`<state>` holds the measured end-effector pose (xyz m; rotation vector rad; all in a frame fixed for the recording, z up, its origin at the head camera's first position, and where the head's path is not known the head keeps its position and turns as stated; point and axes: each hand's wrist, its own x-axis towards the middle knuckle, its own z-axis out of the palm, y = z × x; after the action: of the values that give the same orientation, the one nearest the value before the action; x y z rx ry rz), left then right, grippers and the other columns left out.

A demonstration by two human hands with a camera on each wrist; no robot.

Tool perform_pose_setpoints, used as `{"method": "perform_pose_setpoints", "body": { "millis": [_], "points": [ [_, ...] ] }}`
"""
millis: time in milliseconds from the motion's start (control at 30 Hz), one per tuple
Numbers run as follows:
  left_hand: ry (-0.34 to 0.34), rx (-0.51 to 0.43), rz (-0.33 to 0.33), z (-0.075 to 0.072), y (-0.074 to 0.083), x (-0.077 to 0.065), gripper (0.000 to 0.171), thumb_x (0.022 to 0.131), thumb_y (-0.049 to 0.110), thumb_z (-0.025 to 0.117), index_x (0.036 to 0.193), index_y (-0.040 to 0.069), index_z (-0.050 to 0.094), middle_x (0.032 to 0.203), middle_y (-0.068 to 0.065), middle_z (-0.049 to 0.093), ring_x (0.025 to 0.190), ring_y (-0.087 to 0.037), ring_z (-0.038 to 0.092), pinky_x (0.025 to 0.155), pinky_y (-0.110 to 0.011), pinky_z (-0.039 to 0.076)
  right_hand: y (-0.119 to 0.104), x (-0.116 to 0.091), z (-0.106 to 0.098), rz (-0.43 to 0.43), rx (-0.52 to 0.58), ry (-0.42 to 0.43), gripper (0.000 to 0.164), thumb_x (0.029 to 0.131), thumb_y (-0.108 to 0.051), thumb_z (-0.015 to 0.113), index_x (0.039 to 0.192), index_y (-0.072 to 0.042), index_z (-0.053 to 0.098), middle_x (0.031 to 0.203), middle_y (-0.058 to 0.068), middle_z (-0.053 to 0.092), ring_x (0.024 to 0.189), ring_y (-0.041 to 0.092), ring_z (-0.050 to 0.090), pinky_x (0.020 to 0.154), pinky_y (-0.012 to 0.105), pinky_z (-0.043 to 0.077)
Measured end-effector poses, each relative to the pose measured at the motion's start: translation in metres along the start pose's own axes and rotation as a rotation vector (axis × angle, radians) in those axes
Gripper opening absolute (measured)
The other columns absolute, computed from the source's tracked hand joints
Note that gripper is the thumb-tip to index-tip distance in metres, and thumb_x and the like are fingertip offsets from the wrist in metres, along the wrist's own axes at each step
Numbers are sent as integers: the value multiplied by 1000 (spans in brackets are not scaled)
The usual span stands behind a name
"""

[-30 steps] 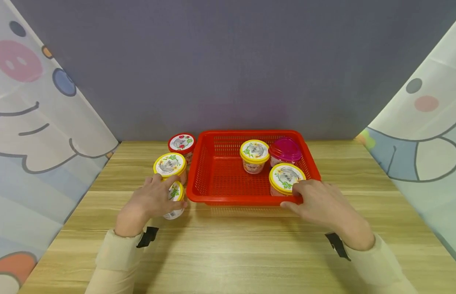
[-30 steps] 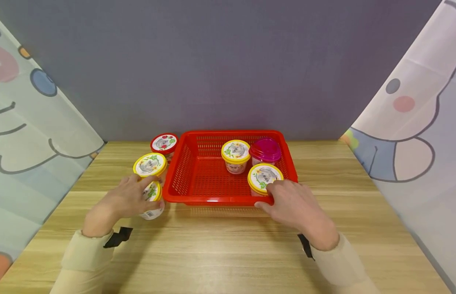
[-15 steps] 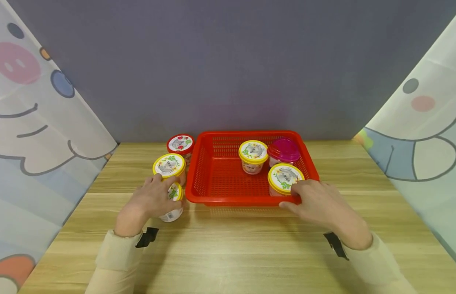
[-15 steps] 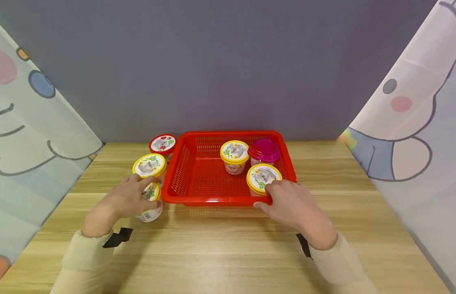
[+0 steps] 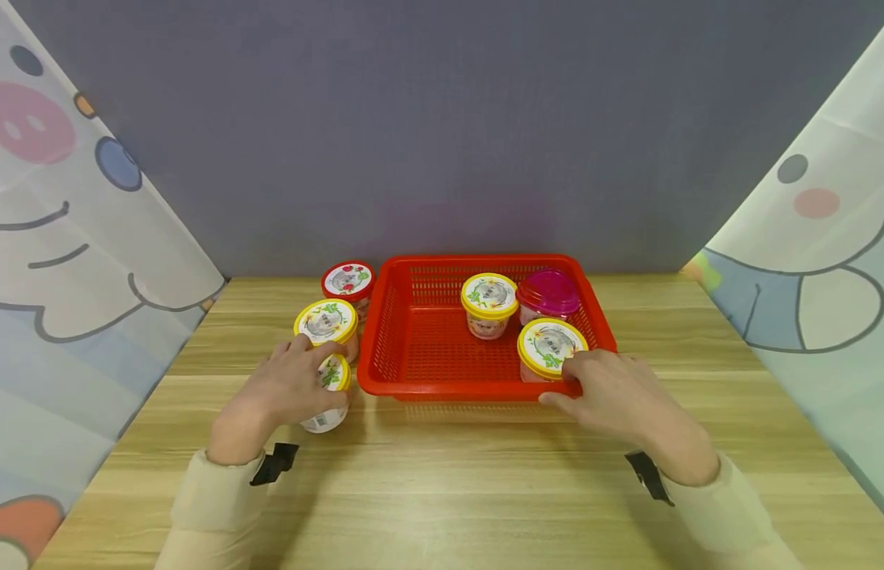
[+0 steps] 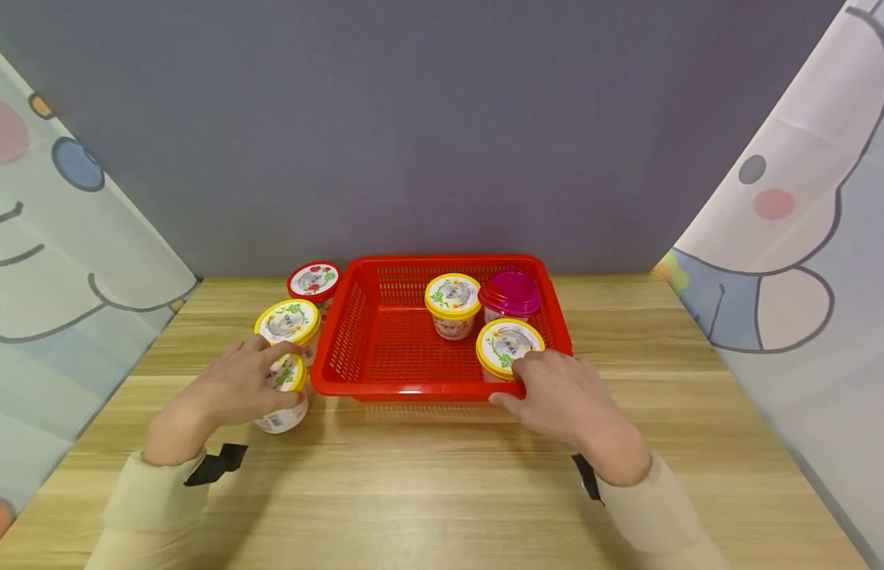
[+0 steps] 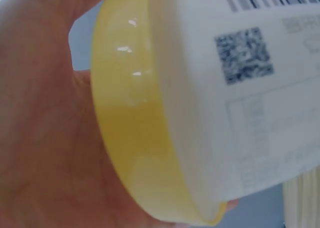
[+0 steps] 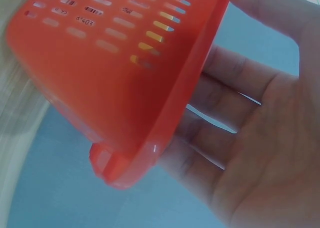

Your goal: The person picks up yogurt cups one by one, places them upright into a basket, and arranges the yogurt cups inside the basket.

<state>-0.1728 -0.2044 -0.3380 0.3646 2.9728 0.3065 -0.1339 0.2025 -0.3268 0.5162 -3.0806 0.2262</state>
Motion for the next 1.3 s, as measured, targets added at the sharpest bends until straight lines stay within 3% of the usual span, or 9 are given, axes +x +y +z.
{"method": "perform_pose_setpoints", "body": {
  "millis": [233, 500, 967, 1300],
  "points": [
    [56, 35, 30, -9, 4, -3, 50, 79, 44, 72, 125, 24, 62, 120, -20, 53, 108, -44, 50, 85, -68, 42, 0, 0, 0, 2, -1, -2, 35, 85, -48, 78, 77, -20, 60, 69, -8, 50, 64, 14, 46, 56, 34, 35],
    [102, 41, 53, -16, 4, -5, 63, 82, 45, 70, 138, 17, 58, 128, -25, 51, 112, -49, 50, 88, -71, 39, 0, 1, 0, -2, 1, 11, 36, 85, -48, 78, 75, -20, 57, 68, -7, 48, 63, 15, 45, 55, 34, 34],
    [144, 70, 82, -35, 10, -7, 62, 83, 43, 67, 139, 18, 58, 128, -24, 52, 111, -47, 49, 85, -68, 40, 0, 0, 1, 11, 4, -7, 34, 85, -48, 78, 77, -20, 59, 68, -8, 50, 63, 15, 46, 56, 35, 35],
    [178, 8, 67, -51, 9, -8, 62, 85, 44, 70, 140, 16, 57, 130, -26, 51, 117, -49, 44, 90, -68, 35, 0, 0, -1, -1, 13, 7, 35, 85, -47, 77, 75, -20, 58, 68, -7, 48, 63, 15, 45, 55, 34, 34]
  ]
}}
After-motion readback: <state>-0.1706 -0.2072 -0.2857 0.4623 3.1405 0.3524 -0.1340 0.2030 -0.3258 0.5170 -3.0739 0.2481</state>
